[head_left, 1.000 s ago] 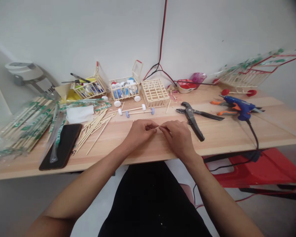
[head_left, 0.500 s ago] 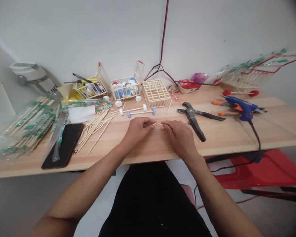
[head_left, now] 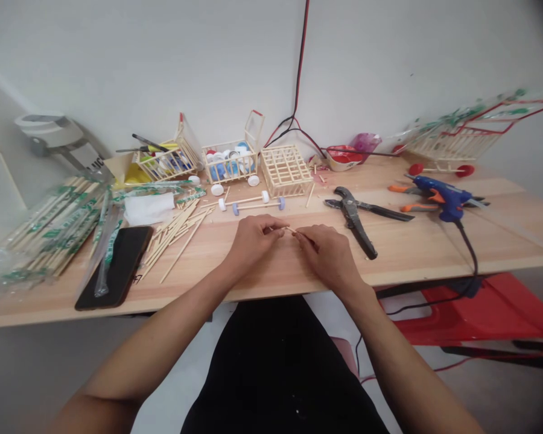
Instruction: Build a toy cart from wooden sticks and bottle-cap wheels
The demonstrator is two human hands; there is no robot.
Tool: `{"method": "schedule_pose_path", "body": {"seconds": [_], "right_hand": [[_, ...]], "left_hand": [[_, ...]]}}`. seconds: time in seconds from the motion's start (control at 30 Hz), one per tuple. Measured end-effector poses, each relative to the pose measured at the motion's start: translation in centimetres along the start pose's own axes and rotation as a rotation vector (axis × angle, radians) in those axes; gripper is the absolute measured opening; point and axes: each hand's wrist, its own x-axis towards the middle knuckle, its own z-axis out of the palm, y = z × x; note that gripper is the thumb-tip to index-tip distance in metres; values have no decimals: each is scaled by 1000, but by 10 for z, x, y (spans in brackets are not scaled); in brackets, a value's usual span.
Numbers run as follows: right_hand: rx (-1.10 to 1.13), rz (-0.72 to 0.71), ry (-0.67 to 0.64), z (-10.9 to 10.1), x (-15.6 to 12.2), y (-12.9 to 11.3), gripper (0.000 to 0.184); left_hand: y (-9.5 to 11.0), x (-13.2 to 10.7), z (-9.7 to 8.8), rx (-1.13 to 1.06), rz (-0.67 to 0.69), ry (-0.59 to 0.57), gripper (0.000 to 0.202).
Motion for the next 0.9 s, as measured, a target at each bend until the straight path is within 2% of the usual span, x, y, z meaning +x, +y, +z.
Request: {"method": "schedule_pose_path", "body": {"seconds": [0.37,0.53,0.73,0.9], "right_hand": [[6,-15,-9,-2,1,-3,25],[8,-7,35,0,1,0,25],[-30,-34,43,1,1,-1,25],[-60,-56,31,1,0,0,28]], "left_hand": [[-3,1,1,-18,7,-15,16],[-2,1,1,-87,-31,-40,29],[-1,4,-5,51,-26,-101,29],[1,5,-11,-39,-47,-187,31]]}}
